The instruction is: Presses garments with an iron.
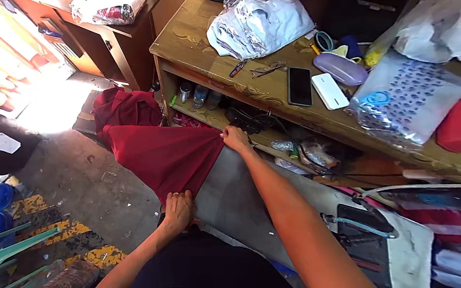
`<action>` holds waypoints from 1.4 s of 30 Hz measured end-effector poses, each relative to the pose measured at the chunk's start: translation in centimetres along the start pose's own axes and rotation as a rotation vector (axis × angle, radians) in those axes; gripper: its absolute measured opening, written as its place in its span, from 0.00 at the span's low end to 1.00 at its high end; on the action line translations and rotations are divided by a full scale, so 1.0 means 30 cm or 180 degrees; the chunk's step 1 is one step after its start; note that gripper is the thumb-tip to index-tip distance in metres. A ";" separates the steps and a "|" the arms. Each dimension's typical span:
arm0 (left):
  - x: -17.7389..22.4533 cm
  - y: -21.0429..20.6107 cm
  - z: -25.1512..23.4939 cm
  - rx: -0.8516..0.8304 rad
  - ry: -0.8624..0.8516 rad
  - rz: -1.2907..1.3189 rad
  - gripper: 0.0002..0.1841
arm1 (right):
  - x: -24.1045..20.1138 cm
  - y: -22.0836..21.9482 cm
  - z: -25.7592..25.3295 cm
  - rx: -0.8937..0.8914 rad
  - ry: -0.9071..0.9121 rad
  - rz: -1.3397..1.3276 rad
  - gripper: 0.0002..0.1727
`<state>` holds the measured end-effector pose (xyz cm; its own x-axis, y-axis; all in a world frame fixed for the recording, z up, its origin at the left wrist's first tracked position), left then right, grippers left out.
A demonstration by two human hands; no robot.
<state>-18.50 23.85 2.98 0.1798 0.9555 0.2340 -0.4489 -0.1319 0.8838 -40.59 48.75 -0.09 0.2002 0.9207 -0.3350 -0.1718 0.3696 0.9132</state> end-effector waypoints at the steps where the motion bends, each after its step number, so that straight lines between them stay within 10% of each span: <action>1: -0.021 0.003 0.013 -0.0168 0.0160 -0.0061 0.24 | -0.003 -0.005 0.009 0.0028 0.0086 -0.0022 0.17; 10: 0.095 -0.052 0.072 -0.1267 -0.0654 0.0347 0.24 | 0.080 0.312 0.322 0.0095 0.0969 -0.0213 0.22; 15: 0.063 0.001 0.008 0.1152 -0.1460 0.0775 0.16 | 0.439 0.433 0.639 -0.0635 0.0203 0.0119 0.37; 22: -0.067 0.036 -0.056 0.1210 -0.1344 0.1257 0.18 | 0.486 0.308 0.859 -0.0454 -0.0406 -0.0638 0.39; 29: -0.514 0.284 -0.271 0.2162 -0.0473 0.0320 0.25 | 0.155 0.266 0.890 -0.0059 -0.0382 -0.0398 0.35; 42: -0.810 0.370 -0.617 0.1011 -0.0688 0.0050 0.42 | -0.439 0.064 0.561 0.0260 -0.0171 -0.0357 0.30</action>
<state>-44.06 4.06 -0.40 0.3708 0.8794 0.2987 -0.1657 -0.2538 0.9530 -27.32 35.23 9.99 0.2655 0.8654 -0.4249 -0.0669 0.4562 0.8873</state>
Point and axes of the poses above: each hand's wrist, its own z-axis away from the middle knuckle, its own y-axis out of the back of the hand, x = y × z, the point moved 5 cm from there along -z, towards the middle knuckle, and after that the axes turned 9 degrees about x, right-handed, at the moved point
